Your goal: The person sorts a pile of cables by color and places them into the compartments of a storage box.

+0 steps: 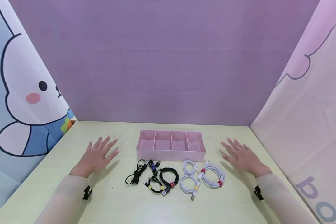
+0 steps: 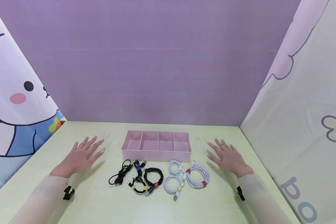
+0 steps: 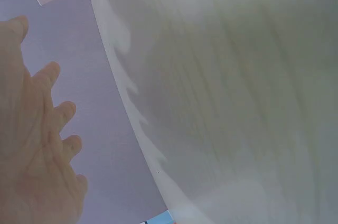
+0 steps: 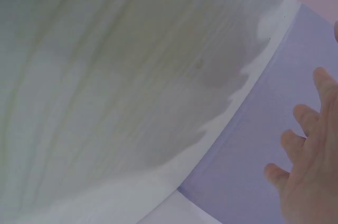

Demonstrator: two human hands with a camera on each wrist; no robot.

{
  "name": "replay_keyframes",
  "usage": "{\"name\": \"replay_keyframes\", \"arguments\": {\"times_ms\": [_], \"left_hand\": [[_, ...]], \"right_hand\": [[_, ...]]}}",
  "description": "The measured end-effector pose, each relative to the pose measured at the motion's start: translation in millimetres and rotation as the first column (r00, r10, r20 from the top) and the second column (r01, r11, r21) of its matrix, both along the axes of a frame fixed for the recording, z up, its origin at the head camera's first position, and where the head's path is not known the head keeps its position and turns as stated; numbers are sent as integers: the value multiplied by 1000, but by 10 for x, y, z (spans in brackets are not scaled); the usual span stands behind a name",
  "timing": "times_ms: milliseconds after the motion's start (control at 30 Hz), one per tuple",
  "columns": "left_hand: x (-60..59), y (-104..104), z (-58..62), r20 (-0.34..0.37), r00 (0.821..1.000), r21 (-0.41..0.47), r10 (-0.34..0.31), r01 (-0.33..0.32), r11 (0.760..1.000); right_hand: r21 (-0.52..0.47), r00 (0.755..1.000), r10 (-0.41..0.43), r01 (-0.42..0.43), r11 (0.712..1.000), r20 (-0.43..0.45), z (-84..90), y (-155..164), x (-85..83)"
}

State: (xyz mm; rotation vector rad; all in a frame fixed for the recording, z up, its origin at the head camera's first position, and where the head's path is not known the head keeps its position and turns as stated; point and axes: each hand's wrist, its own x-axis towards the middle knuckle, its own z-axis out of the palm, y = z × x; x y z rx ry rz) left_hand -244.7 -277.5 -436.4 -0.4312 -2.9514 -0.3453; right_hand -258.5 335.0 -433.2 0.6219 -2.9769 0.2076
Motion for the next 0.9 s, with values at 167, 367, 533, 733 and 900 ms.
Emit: {"name": "replay_keyframes", "arguments": {"times_ms": [167, 367, 533, 733, 900], "left_hand": [[-24, 10, -17, -8, 1000, -5, -4, 4, 1000], [-72, 32, -24, -5, 999, -18, -37, 36, 999], [-94, 52, -26, -13, 999, -16, -51, 51, 999], [-126, 97, -31, -26, 996, -3, -83, 83, 997], [-136, 131, -25, -25, 995, 7, -95, 96, 995]], "right_hand": [[-7, 1000, 1, -1, 1000, 2, -4, -4, 20], [-37, 1000, 3, -3, 999, 8, -12, -29, 58], [-46, 1000, 16, -16, 999, 2, -4, -73, 76], [-44, 999, 33, -33, 998, -8, 27, -127, 80], [-50, 999, 44, -44, 998, -4, 22, -158, 82]]}}
